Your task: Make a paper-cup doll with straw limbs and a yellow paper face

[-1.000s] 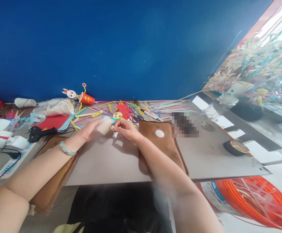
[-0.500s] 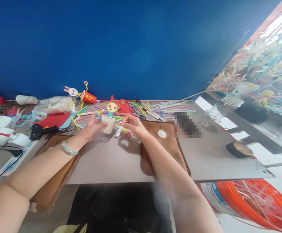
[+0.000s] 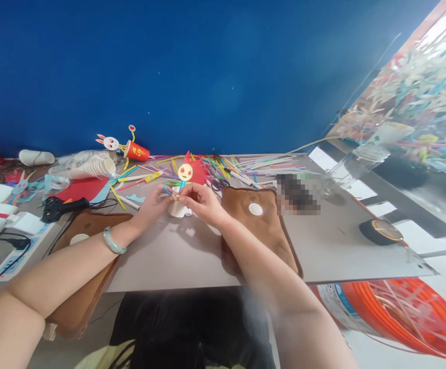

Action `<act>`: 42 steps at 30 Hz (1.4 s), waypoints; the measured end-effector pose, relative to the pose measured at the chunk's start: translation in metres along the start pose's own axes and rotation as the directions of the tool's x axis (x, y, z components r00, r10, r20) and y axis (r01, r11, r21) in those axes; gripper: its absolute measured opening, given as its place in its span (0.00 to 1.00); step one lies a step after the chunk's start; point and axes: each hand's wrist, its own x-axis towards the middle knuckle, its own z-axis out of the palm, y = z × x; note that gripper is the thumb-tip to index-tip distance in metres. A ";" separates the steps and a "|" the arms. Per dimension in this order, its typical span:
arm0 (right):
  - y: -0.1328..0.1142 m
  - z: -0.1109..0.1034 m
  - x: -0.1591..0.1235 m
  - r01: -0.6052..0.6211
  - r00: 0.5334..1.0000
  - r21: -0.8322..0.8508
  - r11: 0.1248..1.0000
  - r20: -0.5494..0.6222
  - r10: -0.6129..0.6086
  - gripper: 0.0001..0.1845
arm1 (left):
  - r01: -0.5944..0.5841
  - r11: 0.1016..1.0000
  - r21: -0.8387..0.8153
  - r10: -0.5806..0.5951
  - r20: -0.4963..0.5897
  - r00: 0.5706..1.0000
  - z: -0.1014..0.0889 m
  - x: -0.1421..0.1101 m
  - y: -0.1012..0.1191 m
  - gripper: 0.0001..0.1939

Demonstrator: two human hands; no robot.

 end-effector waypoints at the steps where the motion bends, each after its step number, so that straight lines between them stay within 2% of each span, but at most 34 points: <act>1: 0.001 0.000 0.000 -0.010 1.000 -0.006 1.000 -0.003 0.010 0.18 | -0.011 1.000 0.018 0.011 -0.004 1.000 0.000 -0.001 0.001 0.19; 5: 0.004 -0.002 0.002 -0.057 0.998 -0.077 0.995 -0.040 0.054 0.19 | -0.084 0.995 0.045 0.084 0.009 0.996 -0.002 -0.001 0.004 0.17; 9: 0.000 -0.004 0.001 -0.055 0.997 -0.167 0.984 -0.057 0.046 0.19 | -0.230 0.949 0.213 0.233 0.013 0.972 -0.005 0.000 0.009 0.14; 11: -0.004 -0.005 0.000 -0.051 0.998 -0.203 0.978 -0.045 0.043 0.19 | -0.261 0.925 0.276 0.264 0.027 0.964 -0.005 0.000 0.011 0.13; 16: -0.009 -0.005 -0.001 -0.078 0.997 -0.260 0.963 -0.015 0.076 0.19 | -0.268 0.906 0.327 0.252 0.094 0.963 -0.004 -0.002 0.013 0.14; 21: -0.011 -0.004 0.001 -0.081 0.997 -0.322 0.943 -0.025 0.077 0.14 | -0.245 0.911 0.331 0.197 0.173 0.965 -0.004 -0.005 0.016 0.14; 31: -0.014 -0.003 0.001 -0.080 0.995 -0.387 0.918 -0.087 0.050 0.11 | -0.271 0.899 0.343 0.213 0.198 0.957 0.000 -0.008 0.023 0.10; 42: -0.014 0.003 -0.001 -0.096 0.988 -0.374 0.923 -0.151 0.041 0.08 | -0.329 0.866 0.377 0.258 0.227 0.939 0.001 -0.012 0.026 0.08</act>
